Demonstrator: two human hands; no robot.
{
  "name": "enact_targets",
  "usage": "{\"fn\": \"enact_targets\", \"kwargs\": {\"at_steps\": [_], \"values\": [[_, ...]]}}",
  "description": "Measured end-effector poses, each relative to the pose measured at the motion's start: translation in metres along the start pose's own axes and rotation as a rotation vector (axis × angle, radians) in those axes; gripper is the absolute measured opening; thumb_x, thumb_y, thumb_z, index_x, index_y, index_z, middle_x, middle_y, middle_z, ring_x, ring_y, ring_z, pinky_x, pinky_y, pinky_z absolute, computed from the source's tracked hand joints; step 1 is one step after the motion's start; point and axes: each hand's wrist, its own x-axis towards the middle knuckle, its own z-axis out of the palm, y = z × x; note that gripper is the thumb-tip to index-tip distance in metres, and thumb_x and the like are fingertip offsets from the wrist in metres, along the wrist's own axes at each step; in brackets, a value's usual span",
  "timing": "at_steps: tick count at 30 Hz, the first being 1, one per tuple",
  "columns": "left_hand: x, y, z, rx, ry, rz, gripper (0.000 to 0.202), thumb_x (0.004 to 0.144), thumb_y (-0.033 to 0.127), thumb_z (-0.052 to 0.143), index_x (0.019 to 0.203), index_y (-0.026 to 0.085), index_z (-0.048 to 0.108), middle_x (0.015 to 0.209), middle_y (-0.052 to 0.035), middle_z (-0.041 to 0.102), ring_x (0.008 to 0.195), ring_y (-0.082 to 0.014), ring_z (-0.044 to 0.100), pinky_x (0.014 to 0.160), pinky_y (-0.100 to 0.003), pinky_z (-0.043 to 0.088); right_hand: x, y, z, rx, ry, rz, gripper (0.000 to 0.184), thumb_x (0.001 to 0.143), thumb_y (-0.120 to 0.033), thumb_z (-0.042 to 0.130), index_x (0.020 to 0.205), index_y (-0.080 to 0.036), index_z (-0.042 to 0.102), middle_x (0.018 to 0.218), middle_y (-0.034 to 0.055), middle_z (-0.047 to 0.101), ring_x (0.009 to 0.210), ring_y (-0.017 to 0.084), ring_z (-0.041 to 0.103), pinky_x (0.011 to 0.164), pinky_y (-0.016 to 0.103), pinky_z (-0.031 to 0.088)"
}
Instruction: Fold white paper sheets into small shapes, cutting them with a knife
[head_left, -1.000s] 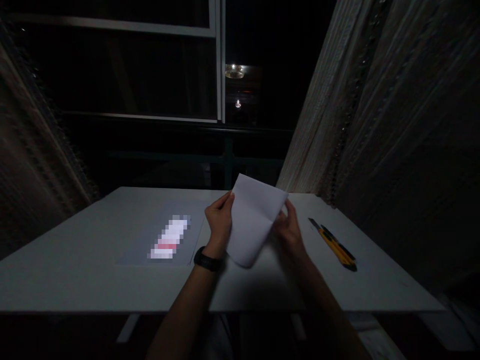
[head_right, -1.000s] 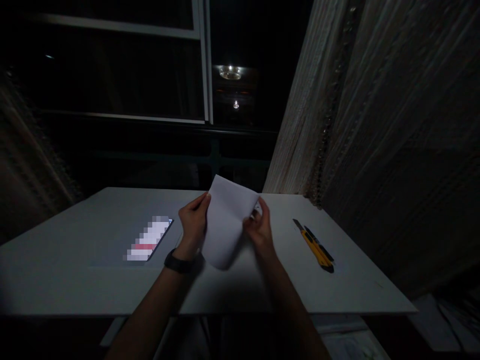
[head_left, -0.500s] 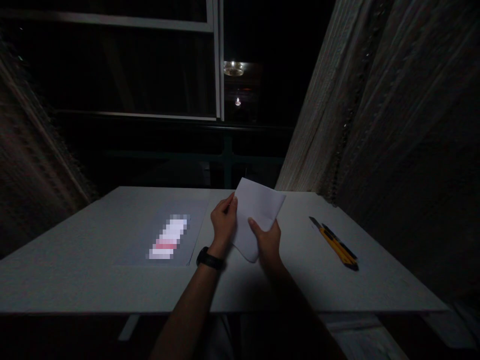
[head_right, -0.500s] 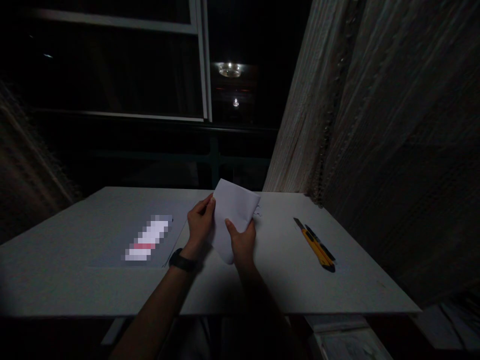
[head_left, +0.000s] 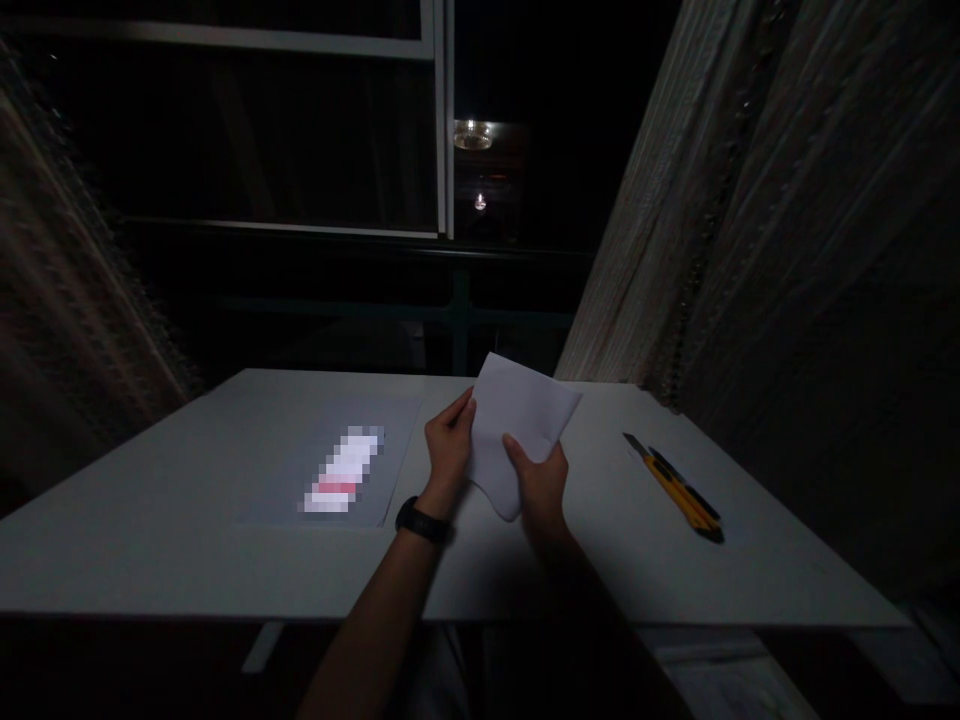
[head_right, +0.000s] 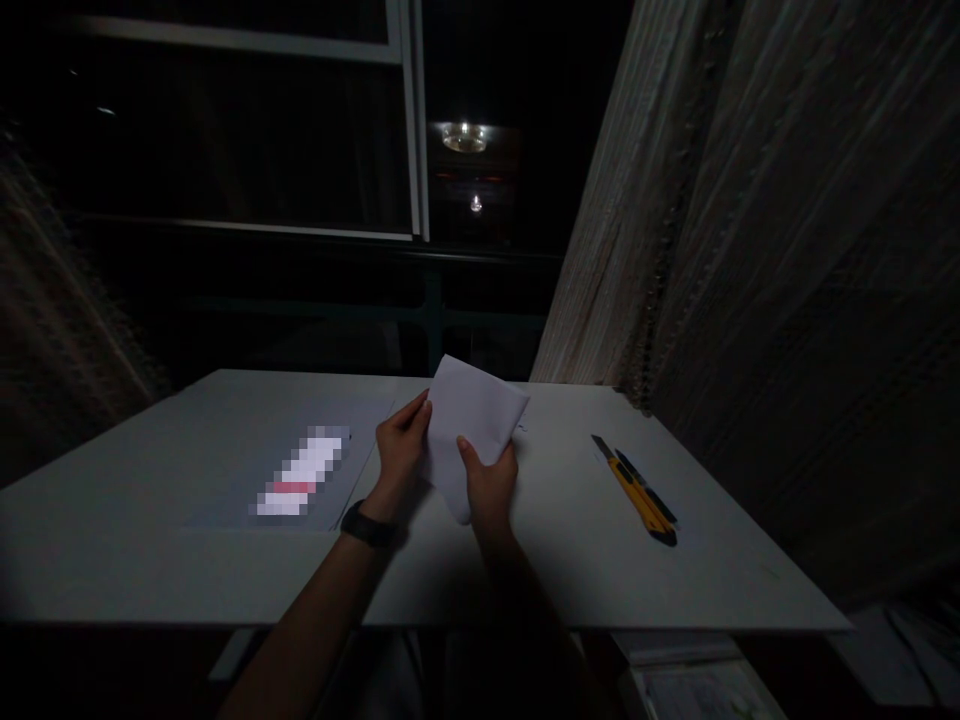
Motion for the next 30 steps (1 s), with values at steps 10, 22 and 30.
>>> {"fn": "enact_targets", "kwargs": {"at_steps": [10,22,30], "values": [[-0.002,0.001,-0.002,0.038,-0.034,0.012,0.033,0.08,0.031,0.056,0.108,0.016,0.064,0.11,-0.0074,0.064,0.102,-0.0214,0.059,0.089,-0.034,0.046,0.001,0.006,0.0,0.044,-0.015,0.036,0.05,0.058,-0.036,0.073,0.1,-0.015,0.056,0.098,0.0114,0.067,0.086,0.024,0.063,0.074,0.037,0.05],[-0.003,-0.003,-0.003,0.004,0.007,0.019,0.031,0.079,0.031,0.057,0.106,0.018,0.065,0.108,-0.0063,0.065,0.1,-0.021,0.06,0.087,-0.033,0.047,-0.001,0.0,-0.005,0.186,-0.115,0.021,0.054,0.063,-0.037,0.072,0.108,-0.018,0.05,0.104,0.0094,0.064,0.088,0.022,0.062,0.078,0.038,0.049],[-0.005,0.001,-0.006,0.106,-0.102,0.145,0.026,0.079,0.026,0.057,0.103,0.022,0.067,0.099,-0.0045,0.069,0.09,-0.0177,0.062,0.081,-0.029,0.047,0.081,-0.091,-0.025,-0.397,-0.412,-0.372,0.049,0.064,-0.046,0.068,0.103,-0.019,0.062,0.11,0.0097,0.062,0.106,0.026,0.054,0.091,0.042,0.039]]}}
